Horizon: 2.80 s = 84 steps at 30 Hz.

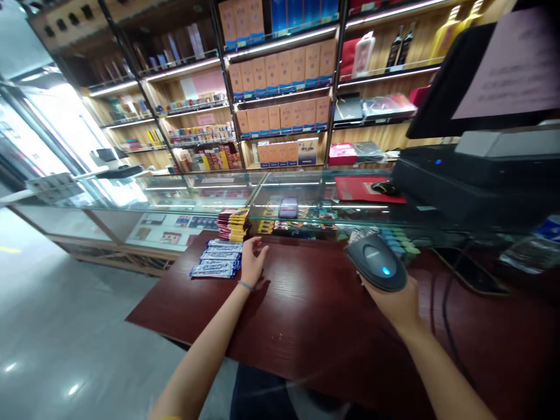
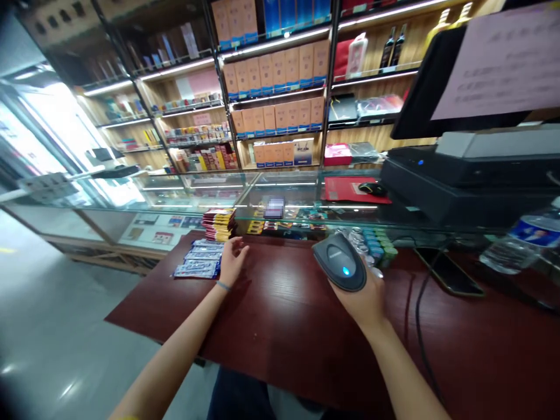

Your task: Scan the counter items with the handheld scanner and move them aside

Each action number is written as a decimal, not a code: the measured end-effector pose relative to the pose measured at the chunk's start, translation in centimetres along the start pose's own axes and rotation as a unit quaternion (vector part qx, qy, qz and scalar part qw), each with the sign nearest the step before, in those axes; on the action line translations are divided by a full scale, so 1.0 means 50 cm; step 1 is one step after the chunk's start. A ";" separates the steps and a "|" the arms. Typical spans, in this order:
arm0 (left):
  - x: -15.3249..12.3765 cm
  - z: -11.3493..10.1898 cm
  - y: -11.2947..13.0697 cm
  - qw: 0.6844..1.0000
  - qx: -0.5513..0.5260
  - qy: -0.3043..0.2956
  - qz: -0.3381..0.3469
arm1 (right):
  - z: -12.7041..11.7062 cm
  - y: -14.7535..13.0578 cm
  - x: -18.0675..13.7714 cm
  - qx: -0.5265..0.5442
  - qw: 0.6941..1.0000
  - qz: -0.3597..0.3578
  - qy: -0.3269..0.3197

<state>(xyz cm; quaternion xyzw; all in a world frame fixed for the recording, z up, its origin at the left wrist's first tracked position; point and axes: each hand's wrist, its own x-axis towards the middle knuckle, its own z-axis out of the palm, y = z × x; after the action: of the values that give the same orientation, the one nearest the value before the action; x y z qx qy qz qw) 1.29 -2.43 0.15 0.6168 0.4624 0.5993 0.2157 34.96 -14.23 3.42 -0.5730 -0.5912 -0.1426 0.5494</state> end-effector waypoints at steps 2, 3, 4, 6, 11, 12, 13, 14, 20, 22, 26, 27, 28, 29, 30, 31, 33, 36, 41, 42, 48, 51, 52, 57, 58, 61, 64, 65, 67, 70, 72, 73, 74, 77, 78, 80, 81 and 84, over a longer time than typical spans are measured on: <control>0.011 -0.040 -0.014 1.000 0.023 0.020 -0.007 | 0.018 -0.012 -0.015 0.023 1.000 0.000 -0.017; 0.015 -0.057 -0.021 0.999 0.031 0.030 -0.011 | 0.026 -0.017 -0.023 0.037 0.999 0.001 -0.026; 0.020 -0.073 -0.029 0.998 0.036 0.039 -0.016 | 0.033 -0.019 -0.030 0.051 0.998 0.002 -0.037; 0.029 -0.099 -0.045 0.997 0.043 0.053 -0.021 | 0.045 -0.021 -0.042 0.072 0.996 -0.006 -0.058; 0.082 -0.149 -0.067 0.990 0.130 0.049 0.024 | 0.061 -0.012 -0.055 0.075 0.993 -0.068 -0.066; 0.100 -0.157 -0.066 0.983 0.171 0.048 0.046 | 0.064 -0.009 -0.057 0.078 0.992 -0.071 -0.063; 0.120 -0.164 -0.064 0.973 0.216 0.046 0.068 | 0.066 -0.006 -0.060 0.082 0.992 -0.071 -0.062; 0.140 -0.170 -0.062 0.961 0.259 0.045 0.087 | 0.069 -0.002 -0.063 0.085 0.992 -0.067 -0.060; 0.239 -0.164 -0.068 0.921 0.363 -0.048 0.131 | 0.082 0.023 -0.087 0.084 0.993 -0.025 -0.079; 0.256 -0.153 -0.076 0.917 0.369 -0.067 0.132 | 0.083 0.027 -0.092 0.086 0.993 -0.012 -0.085; 0.275 -0.138 -0.087 0.910 0.380 -0.096 0.139 | 0.086 0.029 -0.095 0.089 0.993 -0.011 -0.075; 0.277 -0.138 -0.088 0.907 0.382 -0.104 0.143 | 0.086 0.030 -0.095 0.091 0.993 -0.009 -0.071; 0.278 -0.138 -0.088 0.905 0.384 -0.111 0.148 | 0.087 0.031 -0.095 0.093 0.993 -0.005 -0.069; 0.279 -0.139 -0.088 0.903 0.383 -0.115 0.153 | 0.087 0.031 -0.095 0.095 0.993 -0.003 -0.069; 0.278 -0.141 -0.087 0.903 0.382 -0.117 0.156 | 0.087 0.030 -0.094 0.097 0.993 -0.004 -0.067; 0.277 -0.144 -0.085 0.903 0.382 -0.117 0.159 | 0.086 0.028 -0.093 0.099 0.993 -0.008 -0.065; 0.274 -0.149 -0.080 0.901 0.384 -0.116 0.164 | 0.084 0.021 -0.088 0.103 0.992 -0.017 -0.066; 0.266 -0.157 -0.072 0.896 0.390 -0.120 0.175 | 0.078 0.004 -0.077 0.101 0.992 -0.021 -0.068; 0.255 -0.171 -0.059 0.893 0.395 -0.126 0.176 | 0.073 -0.011 -0.068 0.088 0.993 -0.039 -0.072; 0.254 -0.173 -0.057 0.891 0.400 -0.127 0.174 | 0.074 -0.010 -0.069 0.085 0.993 -0.039 -0.075; 0.258 -0.182 -0.035 0.897 0.390 -0.123 0.166 | 0.089 0.023 -0.091 0.070 0.995 -0.015 -0.066; 0.254 -0.181 -0.011 0.923 0.348 -0.053 0.157 | 0.095 0.037 -0.100 0.076 0.995 -0.002 -0.066; 0.251 -0.178 -0.001 0.933 0.325 -0.013 0.152 | 0.097 0.040 -0.101 0.080 0.995 0.004 -0.067; 0.225 -0.119 0.053 0.975 0.078 0.189 0.081 | 0.096 0.038 -0.104 0.113 0.989 0.060 -0.076; 0.217 -0.099 0.061 0.977 -0.006 0.209 0.049 | 0.096 0.037 -0.104 0.118 0.988 0.067 -0.075; 0.181 -0.031 0.074 0.941 -0.265 0.193 -0.077 | 0.095 0.036 -0.101 0.131 0.986 0.075 -0.071; 0.128 0.033 0.071 0.876 -0.424 0.141 -0.184 | 0.095 0.033 -0.099 0.130 0.986 0.084 -0.065; 0.109 0.051 0.068 0.853 -0.456 0.126 -0.220 | 0.095 0.032 -0.098 0.128 0.986 0.087 -0.063; 0.071 0.081 0.057 0.815 -0.502 0.103 -0.271 | 0.094 0.025 -0.096 0.123 0.987 0.090 -0.057; 0.026 0.107 0.036 0.777 -0.538 0.098 -0.313 | 0.085 0.007 -0.088 0.118 0.988 0.079 -0.064; 0.007 0.112 0.020 0.763 -0.545 0.101 -0.332 | 0.076 -0.011 -0.080 0.111 0.989 0.055 -0.085; 0.000 0.112 0.013 0.759 -0.546 0.099 -0.340 | 0.071 -0.022 -0.075 0.099 0.991 0.036 -0.086; -0.005 0.111 0.007 0.757 -0.545 0.098 -0.345 | 0.066 -0.033 -0.071 0.087 0.990 0.016 -0.109; -0.012 0.108 -0.003 0.756 -0.546 0.098 -0.349 | 0.055 -0.066 -0.064 0.070 0.981 -0.010 -0.182; -0.013 0.107 -0.004 0.755 -0.547 0.097 -0.349 | 0.053 -0.074 -0.063 0.062 0.978 -0.011 -0.199; -0.014 0.107 -0.002 0.753 -0.548 0.093 -0.352 | 0.051 -0.087 -0.063 0.055 0.973 -0.013 -0.225; -0.015 0.108 0.000 0.752 -0.547 0.092 -0.356 | 0.050 -0.090 -0.063 0.055 0.971 -0.014 -0.234; -0.016 0.109 0.002 0.752 -0.539 0.098 -0.367 | 0.049 -0.093 -0.062 0.063 0.965 -0.022 -0.255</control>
<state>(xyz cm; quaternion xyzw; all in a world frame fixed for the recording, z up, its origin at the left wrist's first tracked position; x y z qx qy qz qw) 6.54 -1.59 -1.21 0.1189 0.2717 0.6811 0.6695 29.10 -15.31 2.16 -0.5413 -0.7321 0.0336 0.4122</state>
